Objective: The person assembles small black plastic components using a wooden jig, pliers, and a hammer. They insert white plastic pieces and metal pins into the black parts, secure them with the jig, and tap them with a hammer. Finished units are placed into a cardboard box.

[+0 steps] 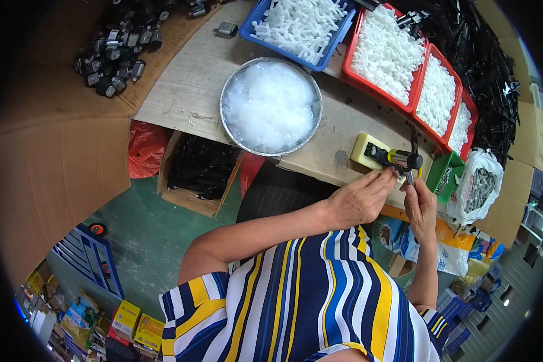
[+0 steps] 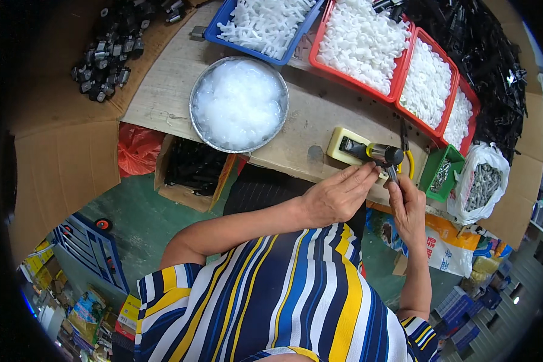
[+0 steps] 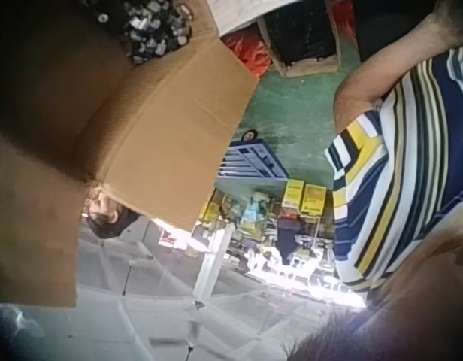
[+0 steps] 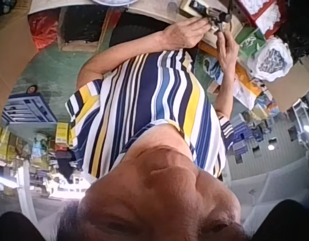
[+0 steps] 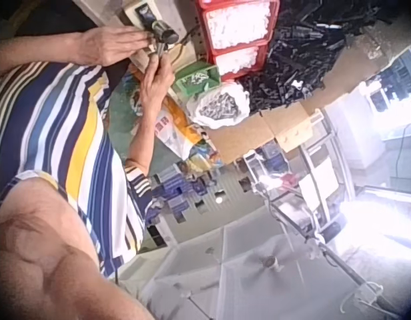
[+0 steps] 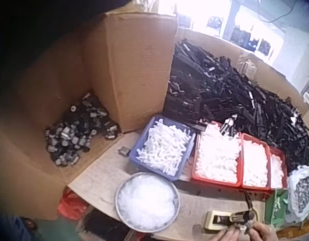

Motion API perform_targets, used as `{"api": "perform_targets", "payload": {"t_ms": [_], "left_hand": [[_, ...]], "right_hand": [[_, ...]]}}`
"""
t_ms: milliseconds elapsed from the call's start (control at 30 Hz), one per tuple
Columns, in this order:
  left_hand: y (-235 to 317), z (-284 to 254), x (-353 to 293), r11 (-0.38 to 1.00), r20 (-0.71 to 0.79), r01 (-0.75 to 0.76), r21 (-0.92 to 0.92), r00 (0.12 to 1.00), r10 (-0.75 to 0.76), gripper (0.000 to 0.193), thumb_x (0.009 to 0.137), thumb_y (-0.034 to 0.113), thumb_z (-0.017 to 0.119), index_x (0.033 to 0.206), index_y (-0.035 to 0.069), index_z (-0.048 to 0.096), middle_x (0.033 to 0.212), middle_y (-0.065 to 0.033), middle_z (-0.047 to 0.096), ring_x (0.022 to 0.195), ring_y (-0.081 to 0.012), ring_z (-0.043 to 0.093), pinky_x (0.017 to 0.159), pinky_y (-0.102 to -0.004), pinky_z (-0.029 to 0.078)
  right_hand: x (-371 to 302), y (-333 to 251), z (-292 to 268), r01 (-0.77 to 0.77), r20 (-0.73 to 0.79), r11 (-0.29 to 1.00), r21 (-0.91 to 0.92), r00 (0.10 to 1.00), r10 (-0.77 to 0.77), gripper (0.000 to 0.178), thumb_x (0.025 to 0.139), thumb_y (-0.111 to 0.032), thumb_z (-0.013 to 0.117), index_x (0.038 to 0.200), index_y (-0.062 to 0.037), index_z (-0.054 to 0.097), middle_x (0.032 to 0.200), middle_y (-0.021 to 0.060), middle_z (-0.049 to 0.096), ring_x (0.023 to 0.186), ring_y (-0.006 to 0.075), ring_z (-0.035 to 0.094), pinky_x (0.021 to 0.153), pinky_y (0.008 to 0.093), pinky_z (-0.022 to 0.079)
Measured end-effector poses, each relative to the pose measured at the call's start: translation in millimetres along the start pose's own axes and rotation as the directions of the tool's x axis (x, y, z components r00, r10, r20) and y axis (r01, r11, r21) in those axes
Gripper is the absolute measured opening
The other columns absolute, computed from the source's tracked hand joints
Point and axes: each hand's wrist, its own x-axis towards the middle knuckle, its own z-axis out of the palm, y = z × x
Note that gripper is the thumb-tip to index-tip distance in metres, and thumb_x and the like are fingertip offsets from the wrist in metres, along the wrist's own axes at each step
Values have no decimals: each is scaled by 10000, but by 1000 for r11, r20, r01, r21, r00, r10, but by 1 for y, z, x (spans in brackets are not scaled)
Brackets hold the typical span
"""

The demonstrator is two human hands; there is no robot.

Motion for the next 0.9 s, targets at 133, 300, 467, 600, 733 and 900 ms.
{"api": "perform_targets", "payload": {"t_ms": [133, 300, 467, 600, 733, 900], "left_hand": [[0, -2, 0, 1000, -4, 9, -17, 1000, -9, 345, 797, 91, 590, 1034, -145, 674, 1286, -262, 595, 1279, -370, 534, 1089, -435, 431], [-5, -8, 4, 1000, -42, 6, -13, 999, -6, 338, 790, 96, 588, 1029, -129, 665, 1224, -256, 613, 1253, -372, 545, 1070, -436, 440], [-17, -21, 30, 995, -75, 69, 72, 995, -64, 331, 782, 114, 594, 1019, -112, 645, 1141, -222, 613, 1169, -333, 561, 974, -404, 471], [-22, -24, 47, 989, 118, 119, 90, 985, -129, 300, 769, 99, 594, 1009, -79, 629, 981, -154, 591, 1034, -284, 561, 874, -363, 483], [-22, -31, 62, 993, 371, 73, 88, 923, -101, 344, 758, 60, 603, 1068, -86, 607, 997, -163, 587, 1019, -292, 562, 855, -385, 483], [-28, -52, 86, 962, 210, 215, -166, 961, -178, 367, 780, 7, 639, 1139, -59, 594, 1000, -189, 577, 1002, -317, 563, 838, -381, 491]], "right_hand": [[-1, 1, 2, -3, -12, 1000, 14, 1000, 4, 258, 1032, -216, 540, 914, 6, 596, 593, -9, 443, 540, 76, 388, 486, 276, 304], [-3, 5, -2, -8, -31, 999, 32, 999, 9, 257, 1025, -215, 554, 911, 8, 611, 610, -22, 457, 547, 68, 384, 488, 270, 300], [-9, 18, -9, 15, -108, 986, 164, 994, 3, 229, 1027, -198, 554, 932, 0, 620, 599, -60, 434, 517, 32, 368, 464, 236, 270], [-17, 31, -17, 31, -172, 962, 270, 985, 16, 209, 1033, -191, 546, 960, -9, 619, 597, -82, 413, 500, 4, 351, 446, 209, 245], [-22, 43, -21, 64, -235, 949, 309, 972, 11, 209, 1037, -186, 539, 965, -6, 618, 598, -86, 405, 500, 2, 342, 444, 209, 238], [-27, 62, -22, 95, -289, 905, 414, 957, 32, 219, 1040, -193, 537, 974, -1, 619, 598, -87, 398, 493, 5, 324, 441, 213, 230]]}}
